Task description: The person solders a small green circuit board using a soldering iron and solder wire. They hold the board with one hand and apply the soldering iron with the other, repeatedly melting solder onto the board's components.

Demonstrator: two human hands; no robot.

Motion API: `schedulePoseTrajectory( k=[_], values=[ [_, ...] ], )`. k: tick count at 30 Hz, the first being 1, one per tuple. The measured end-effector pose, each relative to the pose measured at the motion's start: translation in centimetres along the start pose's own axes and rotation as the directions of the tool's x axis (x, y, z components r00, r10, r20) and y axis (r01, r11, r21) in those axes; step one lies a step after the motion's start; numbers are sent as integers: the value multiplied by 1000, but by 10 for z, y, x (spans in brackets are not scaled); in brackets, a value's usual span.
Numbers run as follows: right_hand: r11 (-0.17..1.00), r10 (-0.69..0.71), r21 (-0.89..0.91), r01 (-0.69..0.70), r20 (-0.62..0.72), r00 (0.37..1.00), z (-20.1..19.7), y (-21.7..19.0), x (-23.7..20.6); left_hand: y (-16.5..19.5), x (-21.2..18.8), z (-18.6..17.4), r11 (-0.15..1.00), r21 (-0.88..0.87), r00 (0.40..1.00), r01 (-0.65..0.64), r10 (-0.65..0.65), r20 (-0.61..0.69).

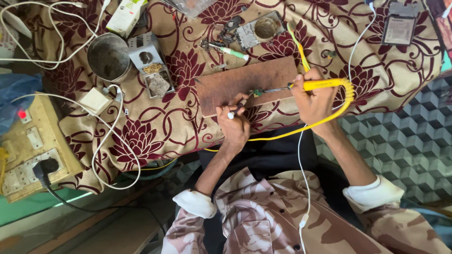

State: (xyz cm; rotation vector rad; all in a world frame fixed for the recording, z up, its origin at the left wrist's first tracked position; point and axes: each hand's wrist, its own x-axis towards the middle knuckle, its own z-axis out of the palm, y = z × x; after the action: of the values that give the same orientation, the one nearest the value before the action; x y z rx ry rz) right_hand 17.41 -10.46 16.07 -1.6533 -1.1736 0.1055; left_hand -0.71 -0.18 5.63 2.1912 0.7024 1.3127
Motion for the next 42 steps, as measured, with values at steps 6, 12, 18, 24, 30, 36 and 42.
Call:
schedulePoseTrajectory(
  k=[6, 12, 18, 24, 30, 36, 42],
  values=[
    [971, -225, -86, 223, -15, 974, 4, 18, 5, -1, 1, 1, 1000, 8, 1000, 22, -22, 4],
    [998, -23, 56, 34, -181, 983, 5, 50, -24, -3, -1, 6, 999, 42, 1000, 6, -6, -12],
    [983, -87, 146, 109, -146, 985, 5, 64, -51, -11, -7, 10, 998, 60, 1000, -16, 16, -14],
    [985, -14, 164, 48, -200, 980, 12, 64, -51, -11, -9, 15, 972, -232, 992, -45, 16, -125],
    [993, -25, 112, 48, -197, 980, 11, 61, -46, -11, -11, 13, 993, -105, 998, 57, -59, -10],
    [988, -41, 137, 71, -209, 977, 19, 66, -42, -14, -10, 14, 976, -209, 993, -66, 43, -111],
    [969, -75, 219, 113, -177, 981, 19, 67, -65, -19, -17, 15, 996, -90, 998, 7, -13, -64]
  ],
)
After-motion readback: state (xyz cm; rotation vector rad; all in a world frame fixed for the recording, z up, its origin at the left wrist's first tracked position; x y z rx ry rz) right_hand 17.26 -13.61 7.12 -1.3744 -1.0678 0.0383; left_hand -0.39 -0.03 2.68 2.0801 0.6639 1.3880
